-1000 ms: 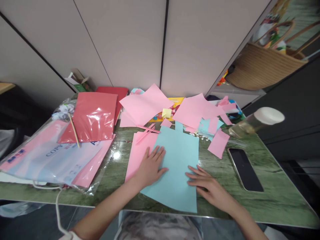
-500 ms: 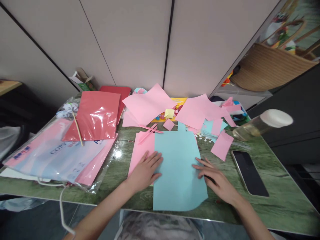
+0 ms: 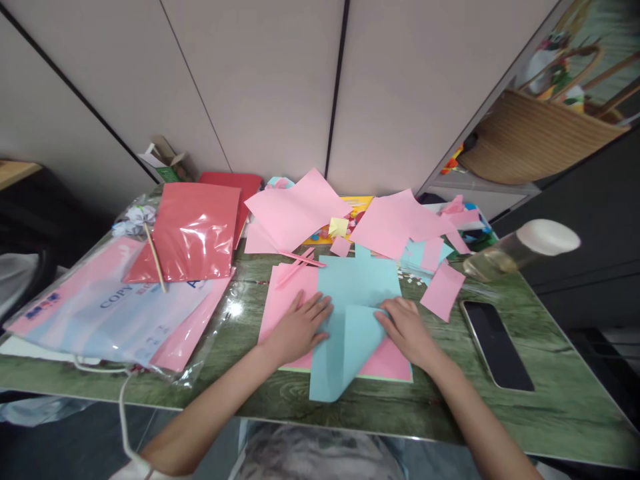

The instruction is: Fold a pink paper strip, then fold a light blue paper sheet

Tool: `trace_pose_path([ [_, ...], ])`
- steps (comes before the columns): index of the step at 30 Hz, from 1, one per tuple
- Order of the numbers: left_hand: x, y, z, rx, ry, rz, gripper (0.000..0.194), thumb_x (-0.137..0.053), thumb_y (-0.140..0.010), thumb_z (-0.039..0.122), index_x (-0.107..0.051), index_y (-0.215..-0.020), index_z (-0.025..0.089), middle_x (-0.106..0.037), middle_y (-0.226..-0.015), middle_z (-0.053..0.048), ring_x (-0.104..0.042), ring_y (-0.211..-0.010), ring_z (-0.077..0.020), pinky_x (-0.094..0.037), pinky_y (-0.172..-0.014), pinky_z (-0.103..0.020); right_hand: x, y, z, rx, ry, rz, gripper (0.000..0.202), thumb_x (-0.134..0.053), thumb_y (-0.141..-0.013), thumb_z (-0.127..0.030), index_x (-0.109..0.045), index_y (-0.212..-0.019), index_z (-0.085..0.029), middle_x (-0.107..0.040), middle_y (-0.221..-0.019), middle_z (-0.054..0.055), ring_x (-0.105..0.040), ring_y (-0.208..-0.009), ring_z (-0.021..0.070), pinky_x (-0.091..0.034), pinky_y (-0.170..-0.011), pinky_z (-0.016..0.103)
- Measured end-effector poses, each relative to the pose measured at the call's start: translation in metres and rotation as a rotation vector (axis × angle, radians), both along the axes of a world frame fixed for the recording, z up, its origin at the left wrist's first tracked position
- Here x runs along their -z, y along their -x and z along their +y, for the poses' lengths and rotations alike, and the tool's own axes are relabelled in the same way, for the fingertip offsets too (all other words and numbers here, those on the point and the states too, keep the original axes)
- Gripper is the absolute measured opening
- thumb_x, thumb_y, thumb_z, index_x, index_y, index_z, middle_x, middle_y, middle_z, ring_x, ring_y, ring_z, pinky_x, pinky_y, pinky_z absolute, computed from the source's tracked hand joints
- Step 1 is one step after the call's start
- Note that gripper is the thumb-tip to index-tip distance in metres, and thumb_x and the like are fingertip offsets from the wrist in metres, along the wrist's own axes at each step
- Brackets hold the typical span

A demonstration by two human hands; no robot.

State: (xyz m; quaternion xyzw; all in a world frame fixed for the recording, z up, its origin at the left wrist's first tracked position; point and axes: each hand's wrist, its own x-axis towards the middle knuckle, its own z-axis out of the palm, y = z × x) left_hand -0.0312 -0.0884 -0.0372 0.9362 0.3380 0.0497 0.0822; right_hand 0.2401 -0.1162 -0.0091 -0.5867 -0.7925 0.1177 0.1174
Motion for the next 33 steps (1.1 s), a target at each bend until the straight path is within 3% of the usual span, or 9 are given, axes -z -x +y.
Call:
trace_pose_path([
  [4, 0.001, -0.004, 0.007, 0.011, 0.028, -0.02, 0.054, -0.036, -0.091, 0.046, -0.032, -0.136, 0.018, -0.033, -0.145, -0.008, -0.021, -0.136, -0.0241, -0.012, -0.111, -0.051, 0.003, 0.02, 0.027, -0.026, -0.018, -0.104, 0.028, -0.032, -0.094, -0.039, -0.051, -0.087, -0.02, -0.059, -0.084, 0.004, -0.049, -0.086, 0.0201, -0.032, -0.079, 0.035],
  [7, 0.002, -0.002, 0.01, -0.012, 0.095, -0.1, 0.048, -0.037, -0.092, 0.035, -0.033, -0.136, 0.016, -0.037, -0.142, -0.01, -0.027, -0.134, -0.021, -0.018, -0.112, -0.047, 0.007, 0.033, 0.039, -0.029, -0.034, -0.178, 0.028, -0.031, -0.095, -0.036, -0.052, -0.088, -0.019, -0.059, -0.085, 0.006, -0.049, -0.088, 0.0211, -0.03, -0.078, 0.035],
  [11, 0.003, 0.003, 0.012, -0.152, 0.181, -0.295, 0.04, -0.028, -0.093, 0.017, -0.039, -0.131, 0.018, -0.043, -0.139, -0.007, -0.035, -0.13, -0.013, -0.03, -0.11, -0.035, 0.014, 0.044, 0.046, -0.018, -0.047, -0.249, 0.028, -0.03, -0.095, -0.034, -0.052, -0.091, -0.018, -0.058, -0.088, 0.007, -0.049, -0.09, 0.0221, -0.029, -0.078, 0.035],
  [14, 0.002, 0.003, 0.013, -0.245, 0.173, -0.36, 0.041, -0.025, -0.091, 0.013, -0.04, -0.13, 0.018, -0.044, -0.137, -0.008, -0.036, -0.129, -0.0133, -0.035, -0.107, -0.035, 0.017, 0.048, 0.051, -0.014, -0.044, -0.28, 0.027, -0.031, -0.095, -0.035, -0.052, -0.092, -0.018, -0.058, -0.089, 0.008, -0.049, -0.09, 0.0221, -0.028, -0.076, 0.034],
  [17, -0.001, 0.003, 0.014, -0.28, 0.146, -0.373, 0.041, -0.033, -0.092, 0.023, -0.038, -0.131, 0.019, -0.042, -0.139, -0.01, -0.035, -0.13, -0.0188, -0.035, -0.106, -0.041, 0.018, 0.053, 0.058, -0.012, -0.039, -0.296, 0.026, -0.032, -0.095, -0.035, -0.051, -0.093, -0.018, -0.058, -0.09, 0.007, -0.049, -0.089, 0.0217, -0.028, -0.075, 0.033],
  [23, -0.001, 0.006, 0.014, -0.164, 0.112, -0.185, 0.053, -0.038, -0.089, 0.045, -0.035, -0.135, 0.017, -0.031, -0.145, -0.012, -0.023, -0.136, -0.0238, -0.024, -0.11, -0.046, 0.019, 0.06, 0.067, -0.005, -0.035, -0.298, 0.023, -0.034, -0.094, -0.034, -0.05, -0.093, -0.019, -0.057, -0.091, 0.007, -0.049, -0.089, 0.0217, -0.029, -0.075, 0.033],
  [33, 0.003, 0.005, 0.013, -0.083, 0.066, -0.052, 0.063, -0.039, -0.086, 0.054, -0.027, -0.14, 0.023, -0.02, -0.15, -0.008, -0.011, -0.139, -0.0262, -0.015, -0.11, -0.048, 0.023, 0.059, 0.07, -0.004, -0.031, -0.286, 0.019, -0.037, -0.093, -0.034, -0.049, -0.092, -0.019, -0.055, -0.089, 0.007, -0.048, -0.086, 0.0217, -0.03, -0.074, 0.032],
])
